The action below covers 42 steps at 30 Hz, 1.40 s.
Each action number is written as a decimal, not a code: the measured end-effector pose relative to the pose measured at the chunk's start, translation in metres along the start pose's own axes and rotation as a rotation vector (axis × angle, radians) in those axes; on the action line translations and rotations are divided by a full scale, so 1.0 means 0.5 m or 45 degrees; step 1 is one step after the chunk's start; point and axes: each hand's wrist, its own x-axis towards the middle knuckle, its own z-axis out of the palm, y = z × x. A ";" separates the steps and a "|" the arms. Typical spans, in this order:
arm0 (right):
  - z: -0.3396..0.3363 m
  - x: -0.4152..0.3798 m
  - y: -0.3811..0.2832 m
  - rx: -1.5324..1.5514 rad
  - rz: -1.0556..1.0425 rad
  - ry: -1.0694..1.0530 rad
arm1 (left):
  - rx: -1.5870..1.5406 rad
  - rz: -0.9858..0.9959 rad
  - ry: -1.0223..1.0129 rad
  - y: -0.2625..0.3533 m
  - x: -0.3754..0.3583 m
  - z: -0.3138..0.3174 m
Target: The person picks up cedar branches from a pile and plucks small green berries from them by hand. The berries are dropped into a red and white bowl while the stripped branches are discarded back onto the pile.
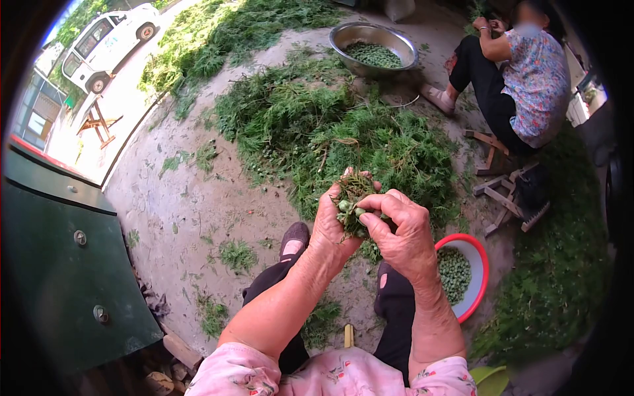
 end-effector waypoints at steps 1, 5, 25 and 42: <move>-0.001 0.000 0.006 0.060 0.040 0.014 | 0.000 -0.001 -0.001 0.000 -0.007 0.009; -0.024 0.004 0.003 0.813 0.601 0.029 | -0.019 0.003 0.108 0.007 -0.022 0.039; -0.045 0.006 0.067 0.440 0.533 0.225 | 0.224 -0.154 -0.147 -0.033 -0.005 0.014; -0.037 0.007 0.043 0.107 0.401 0.119 | 0.415 -0.176 -0.041 -0.024 -0.018 0.013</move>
